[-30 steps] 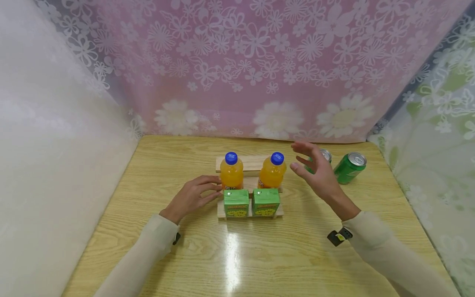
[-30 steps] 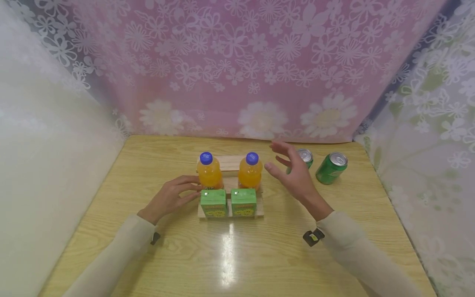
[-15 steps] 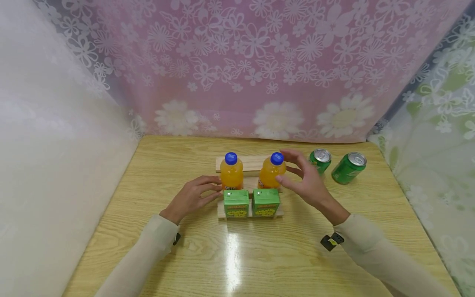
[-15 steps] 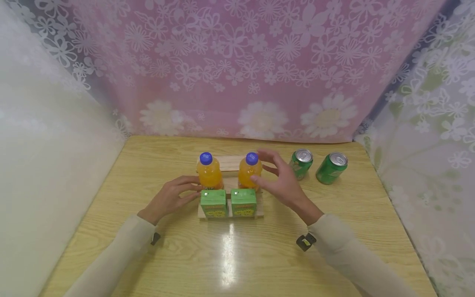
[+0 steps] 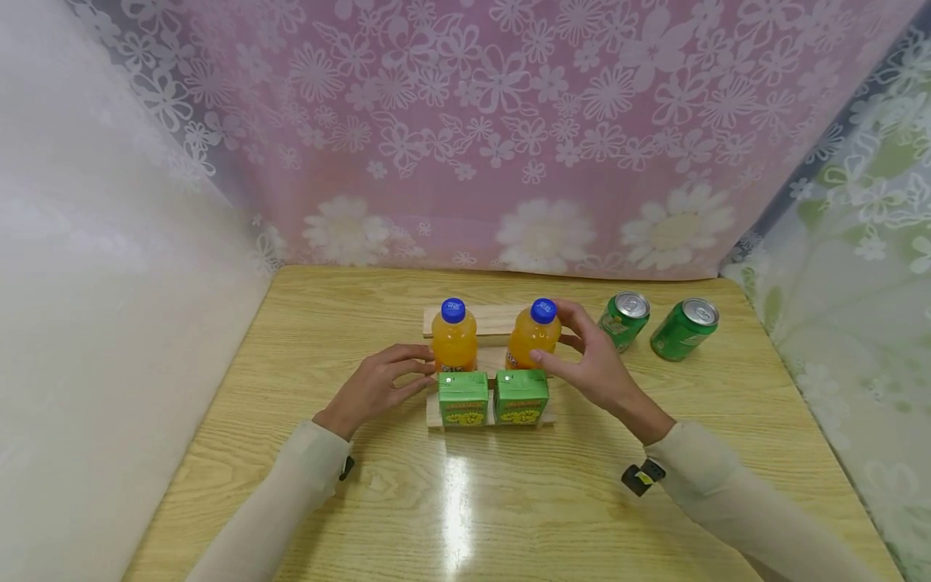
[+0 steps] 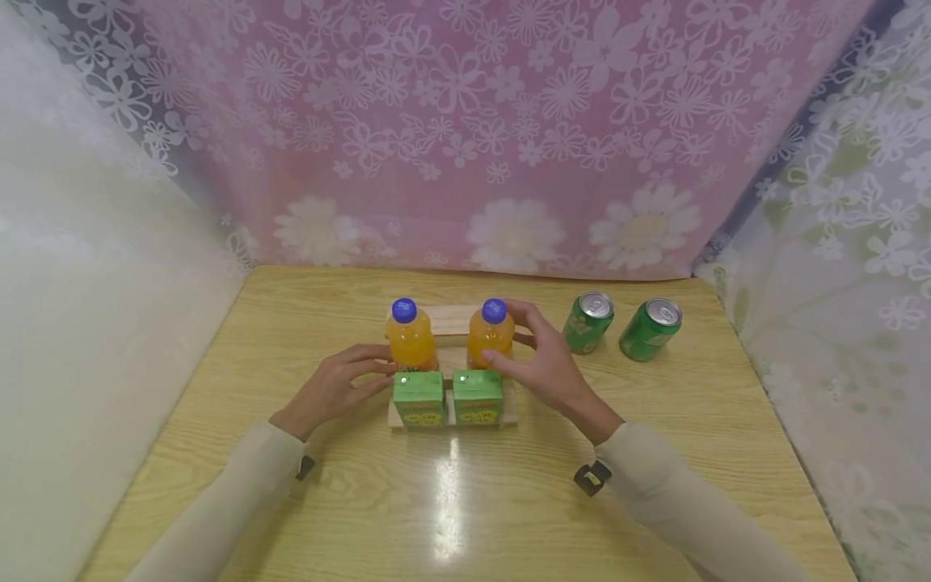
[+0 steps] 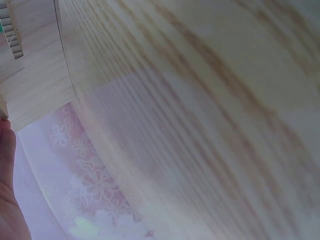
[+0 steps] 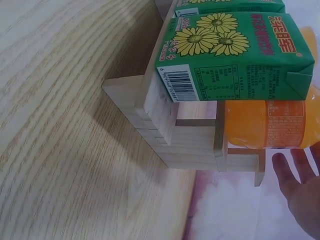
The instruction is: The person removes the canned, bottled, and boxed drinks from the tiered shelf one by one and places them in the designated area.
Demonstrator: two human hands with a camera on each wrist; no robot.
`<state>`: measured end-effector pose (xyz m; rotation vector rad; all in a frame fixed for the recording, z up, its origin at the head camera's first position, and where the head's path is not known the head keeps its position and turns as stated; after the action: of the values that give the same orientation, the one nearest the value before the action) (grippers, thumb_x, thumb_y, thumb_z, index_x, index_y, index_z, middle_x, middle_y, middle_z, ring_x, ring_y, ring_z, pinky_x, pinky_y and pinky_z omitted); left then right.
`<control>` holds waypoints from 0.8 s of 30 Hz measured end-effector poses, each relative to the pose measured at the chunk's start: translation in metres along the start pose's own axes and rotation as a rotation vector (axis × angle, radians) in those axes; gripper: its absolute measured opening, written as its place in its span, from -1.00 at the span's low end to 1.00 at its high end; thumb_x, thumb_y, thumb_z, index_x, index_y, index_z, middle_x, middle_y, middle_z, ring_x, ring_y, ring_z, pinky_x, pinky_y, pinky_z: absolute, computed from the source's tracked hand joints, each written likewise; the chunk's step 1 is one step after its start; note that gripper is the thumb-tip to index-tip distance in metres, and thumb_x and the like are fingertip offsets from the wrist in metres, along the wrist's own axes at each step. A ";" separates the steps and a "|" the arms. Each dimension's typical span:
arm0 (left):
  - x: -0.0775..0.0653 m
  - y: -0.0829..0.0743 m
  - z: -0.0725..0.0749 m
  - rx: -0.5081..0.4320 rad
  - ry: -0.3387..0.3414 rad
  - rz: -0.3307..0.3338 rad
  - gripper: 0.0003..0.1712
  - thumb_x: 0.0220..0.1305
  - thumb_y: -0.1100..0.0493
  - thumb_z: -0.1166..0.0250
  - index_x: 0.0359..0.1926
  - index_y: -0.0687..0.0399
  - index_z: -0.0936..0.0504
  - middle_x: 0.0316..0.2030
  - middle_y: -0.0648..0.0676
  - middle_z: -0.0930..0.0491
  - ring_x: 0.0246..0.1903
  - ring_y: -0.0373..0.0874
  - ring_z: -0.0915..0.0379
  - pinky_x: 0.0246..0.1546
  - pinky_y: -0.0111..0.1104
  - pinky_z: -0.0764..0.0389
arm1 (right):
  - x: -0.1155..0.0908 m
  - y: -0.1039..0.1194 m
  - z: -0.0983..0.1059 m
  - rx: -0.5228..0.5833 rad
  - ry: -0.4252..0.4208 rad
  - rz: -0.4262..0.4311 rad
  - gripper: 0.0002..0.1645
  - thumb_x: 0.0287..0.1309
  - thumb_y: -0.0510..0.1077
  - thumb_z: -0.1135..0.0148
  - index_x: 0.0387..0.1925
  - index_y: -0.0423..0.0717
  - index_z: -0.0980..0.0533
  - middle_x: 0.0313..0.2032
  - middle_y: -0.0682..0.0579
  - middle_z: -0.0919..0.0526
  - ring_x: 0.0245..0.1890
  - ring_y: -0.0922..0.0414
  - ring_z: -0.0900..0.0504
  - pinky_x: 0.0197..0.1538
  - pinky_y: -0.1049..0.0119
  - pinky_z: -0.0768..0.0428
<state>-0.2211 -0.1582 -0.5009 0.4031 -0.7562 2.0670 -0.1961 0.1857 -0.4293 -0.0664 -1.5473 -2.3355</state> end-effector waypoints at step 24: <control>0.000 0.000 0.000 -0.005 0.010 0.014 -0.69 0.20 0.26 -0.66 -0.02 0.10 -0.89 0.14 0.08 -0.78 0.20 0.00 -0.73 0.27 -0.14 -0.77 | 0.000 0.002 0.000 -0.038 -0.053 0.025 -0.25 0.36 -0.24 -0.50 0.48 -0.10 -0.40 0.34 -0.06 -0.60 0.43 -0.06 -0.56 0.27 0.56 -0.61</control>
<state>-0.2210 -0.1583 -0.5003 0.3855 -0.7600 2.0782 -0.1957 0.1849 -0.4272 -0.1568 -1.5176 -2.3613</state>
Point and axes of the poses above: each hand's wrist, its own x-axis towards the middle knuckle, its own z-axis out of the back of the hand, y = z × x, the point moved 3 cm from there along x, towards the middle knuckle
